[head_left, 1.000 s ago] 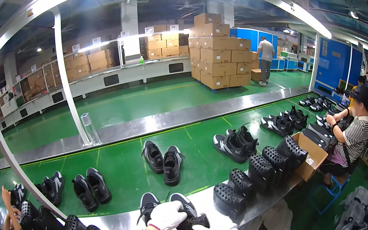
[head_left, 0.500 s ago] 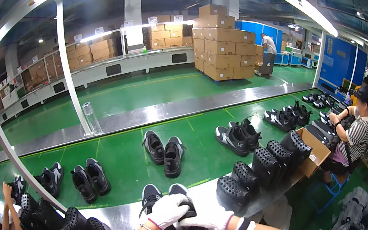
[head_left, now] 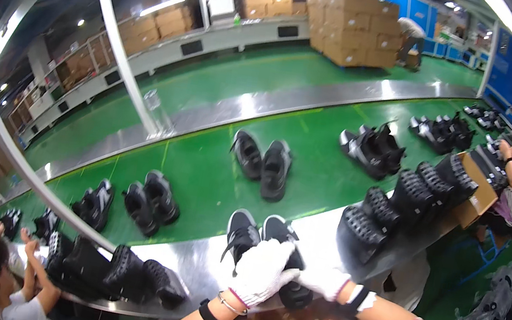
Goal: Organizing and inspecting shoes on a conveyor belt in a shoe manufacturing facility.
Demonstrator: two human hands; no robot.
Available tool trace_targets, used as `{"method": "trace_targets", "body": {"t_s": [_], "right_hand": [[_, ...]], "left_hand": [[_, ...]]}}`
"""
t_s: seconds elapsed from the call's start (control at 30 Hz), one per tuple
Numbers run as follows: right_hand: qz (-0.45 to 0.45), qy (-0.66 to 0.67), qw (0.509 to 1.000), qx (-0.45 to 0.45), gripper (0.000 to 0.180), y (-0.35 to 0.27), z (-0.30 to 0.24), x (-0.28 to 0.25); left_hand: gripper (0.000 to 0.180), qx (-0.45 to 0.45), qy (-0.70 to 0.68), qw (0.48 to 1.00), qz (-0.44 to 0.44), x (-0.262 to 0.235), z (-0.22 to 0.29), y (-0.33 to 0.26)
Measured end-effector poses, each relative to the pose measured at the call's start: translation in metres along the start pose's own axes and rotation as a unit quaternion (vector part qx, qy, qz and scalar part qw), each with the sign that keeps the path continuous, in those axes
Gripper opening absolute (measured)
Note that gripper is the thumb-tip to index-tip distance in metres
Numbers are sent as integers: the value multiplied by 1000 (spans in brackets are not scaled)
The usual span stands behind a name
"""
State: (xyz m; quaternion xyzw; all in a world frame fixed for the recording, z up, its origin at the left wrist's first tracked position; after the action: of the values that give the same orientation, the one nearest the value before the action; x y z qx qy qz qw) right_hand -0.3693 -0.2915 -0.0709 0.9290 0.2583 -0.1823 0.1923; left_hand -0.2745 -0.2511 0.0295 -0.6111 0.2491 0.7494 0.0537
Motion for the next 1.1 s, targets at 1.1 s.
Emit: {"method": "trace_targets", "body": {"t_s": [1.1], "right_hand": [[34, -88, 994, 57, 65, -33, -56, -4]], "left_hand": [[27, -80, 59, 995, 13, 13, -7, -34]]}}
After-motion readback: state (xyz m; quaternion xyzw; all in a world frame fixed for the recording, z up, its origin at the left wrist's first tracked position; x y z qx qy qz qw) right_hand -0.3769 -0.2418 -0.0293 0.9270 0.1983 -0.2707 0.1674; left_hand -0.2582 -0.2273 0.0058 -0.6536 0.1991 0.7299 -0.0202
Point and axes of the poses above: each hand's wrist, its own y-axis towards the middle knuckle, its own x-axis out of the palm, z = x × y, the point moved 9 cm from there along y, towards the middle knuckle, and after that the axes turned 10 degrees about y, right-handed, at the moved point
